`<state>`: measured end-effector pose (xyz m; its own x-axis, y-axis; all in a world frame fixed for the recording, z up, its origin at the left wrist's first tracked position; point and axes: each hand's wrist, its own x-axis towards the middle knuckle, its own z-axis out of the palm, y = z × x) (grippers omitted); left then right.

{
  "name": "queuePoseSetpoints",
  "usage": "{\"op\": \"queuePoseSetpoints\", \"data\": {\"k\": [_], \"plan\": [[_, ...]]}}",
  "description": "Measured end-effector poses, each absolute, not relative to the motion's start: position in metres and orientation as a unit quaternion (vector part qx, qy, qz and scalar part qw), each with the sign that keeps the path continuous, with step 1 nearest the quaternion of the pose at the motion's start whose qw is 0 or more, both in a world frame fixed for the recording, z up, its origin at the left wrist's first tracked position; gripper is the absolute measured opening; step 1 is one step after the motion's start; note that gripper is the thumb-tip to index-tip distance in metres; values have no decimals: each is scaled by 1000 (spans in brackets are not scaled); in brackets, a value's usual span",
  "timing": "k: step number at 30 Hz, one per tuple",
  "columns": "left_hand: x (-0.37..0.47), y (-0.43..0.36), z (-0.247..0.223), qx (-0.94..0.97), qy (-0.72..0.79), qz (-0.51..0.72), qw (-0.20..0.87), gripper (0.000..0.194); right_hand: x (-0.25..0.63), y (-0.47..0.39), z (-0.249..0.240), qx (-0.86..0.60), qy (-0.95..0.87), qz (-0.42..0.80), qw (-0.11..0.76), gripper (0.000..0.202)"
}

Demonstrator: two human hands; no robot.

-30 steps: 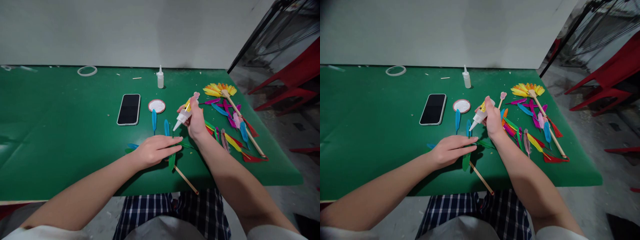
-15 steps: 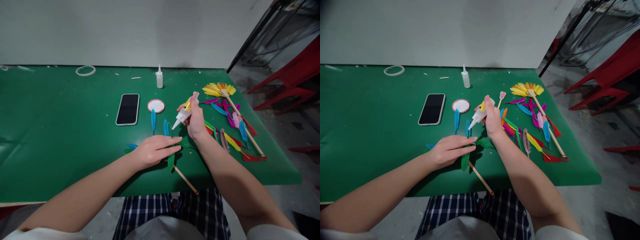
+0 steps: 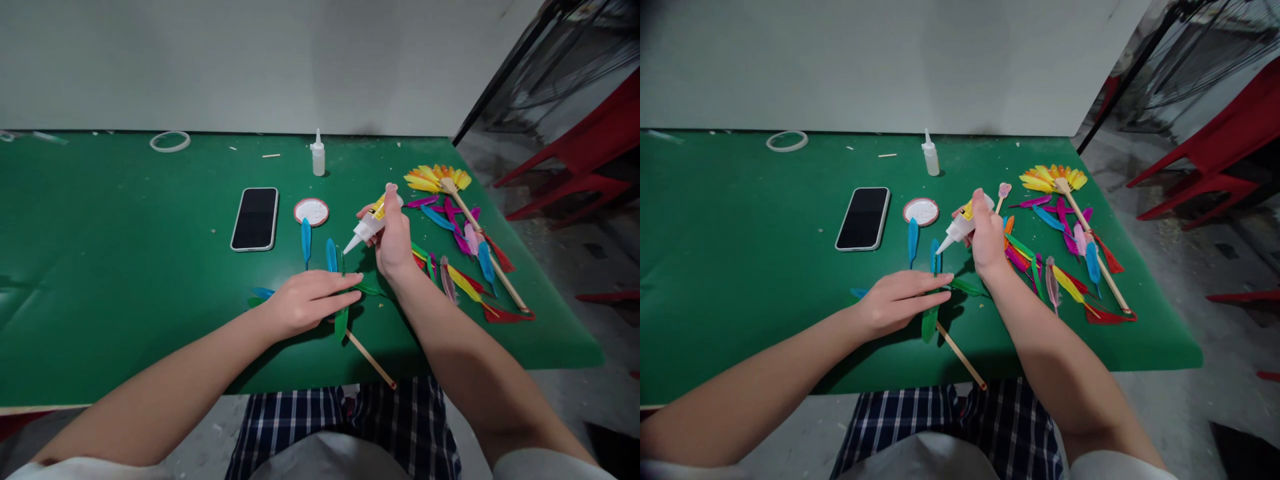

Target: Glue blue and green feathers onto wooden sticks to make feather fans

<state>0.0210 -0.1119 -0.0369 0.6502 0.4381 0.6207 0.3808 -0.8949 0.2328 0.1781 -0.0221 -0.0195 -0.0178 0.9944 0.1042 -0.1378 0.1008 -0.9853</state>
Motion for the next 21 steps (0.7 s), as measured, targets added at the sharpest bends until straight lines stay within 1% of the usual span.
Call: {"op": "queuePoseSetpoints", "data": {"k": [9,21], "plan": [[21,-112,-38,909,224,349,45,30,174,-27,-11,-441,-483,492,574,65],[20,-111,-39,908,226,348,49,31,178,-27,-16,-430,-518,499,546,63]]}}
